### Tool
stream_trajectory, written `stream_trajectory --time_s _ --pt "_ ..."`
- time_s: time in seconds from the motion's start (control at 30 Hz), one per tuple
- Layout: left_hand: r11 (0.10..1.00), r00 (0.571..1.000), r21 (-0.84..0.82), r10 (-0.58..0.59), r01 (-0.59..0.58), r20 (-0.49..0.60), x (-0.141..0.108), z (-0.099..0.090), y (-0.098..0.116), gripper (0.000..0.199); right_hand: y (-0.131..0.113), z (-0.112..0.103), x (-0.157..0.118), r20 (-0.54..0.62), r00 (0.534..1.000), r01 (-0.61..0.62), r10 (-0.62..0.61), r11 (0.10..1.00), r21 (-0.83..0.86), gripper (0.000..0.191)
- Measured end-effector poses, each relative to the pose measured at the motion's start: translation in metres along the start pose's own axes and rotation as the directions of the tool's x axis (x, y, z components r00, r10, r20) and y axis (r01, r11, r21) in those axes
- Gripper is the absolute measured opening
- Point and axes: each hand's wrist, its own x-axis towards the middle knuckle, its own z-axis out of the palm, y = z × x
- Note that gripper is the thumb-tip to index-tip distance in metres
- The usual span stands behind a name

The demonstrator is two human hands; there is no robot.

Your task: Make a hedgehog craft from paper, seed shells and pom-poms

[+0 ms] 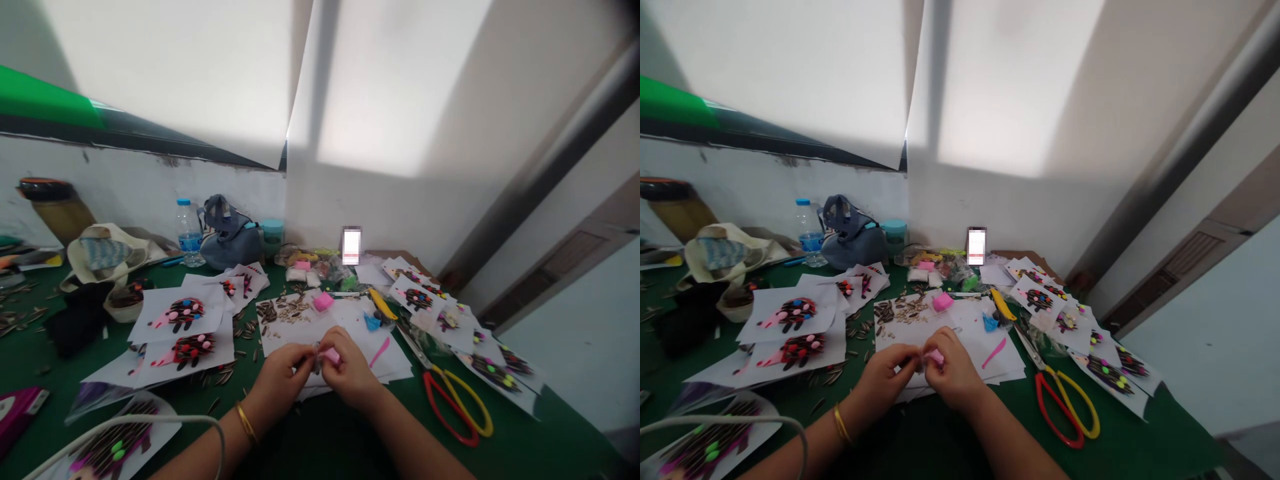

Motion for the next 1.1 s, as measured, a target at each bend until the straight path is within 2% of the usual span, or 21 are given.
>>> stream_trajectory --time_s 0.13,0.37,0.47,0.53,0.6,0.7,0.8,0.9,1.0,1.1 --pt "1.000 1.000 -0.012 -0.011 0.011 0.014 0.001 -0.001 0.001 0.017 0.000 -0.003 -0.001 -0.019 1.000 -0.010 0.009 0.999 -0.039 0.029" --pt "0.998 0.999 0.049 0.045 -0.045 0.007 0.004 -0.006 -0.001 0.018 -0.004 -0.001 0.000 0.016 1.000 0.013 -0.014 1.000 0.017 0.024" --pt "1.000 0.998 -0.010 -0.014 0.013 -0.055 0.004 -0.007 0.001 0.016 0.000 -0.001 -0.001 -0.029 0.999 0.012 -0.012 1.000 -0.001 0.025" --pt "0.986 0.992 -0.144 -0.098 0.085 -0.080 0.005 -0.005 0.002 0.016 0.007 -0.003 -0.001 -0.104 0.995 0.005 -0.007 1.000 -0.020 0.024" --pt "0.920 0.978 -0.355 -0.201 0.166 -0.063 0.006 -0.004 0.001 0.018 0.016 -0.007 -0.001 -0.213 0.977 -0.014 0.002 0.998 -0.057 0.021" --pt "0.739 0.945 -0.619 -0.326 0.266 0.016 0.008 -0.002 0.001 0.031 0.034 -0.017 0.002 -0.350 0.936 -0.079 0.026 0.987 -0.139 0.019" --pt "0.580 0.910 -0.741 -0.402 0.337 0.100 0.009 -0.003 0.002 0.038 0.052 -0.028 0.005 -0.354 0.931 -0.157 0.089 0.974 -0.167 0.019" --pt "0.448 0.869 -0.800 -0.464 0.398 0.172 0.010 -0.005 0.005 0.037 0.065 -0.034 0.006 -0.346 0.930 -0.190 0.122 0.967 -0.171 0.019" --pt "0.389 0.855 -0.823 -0.477 0.415 0.205 0.010 -0.008 0.006 0.032 0.075 -0.039 0.004 -0.331 0.937 -0.200 0.115 0.951 -0.236 0.025" --pt "0.410 0.885 -0.835 -0.432 0.366 0.176 0.008 -0.009 0.004 0.029 0.086 -0.045 0.000 -0.278 0.949 -0.251 0.146 0.885 -0.391 0.030"
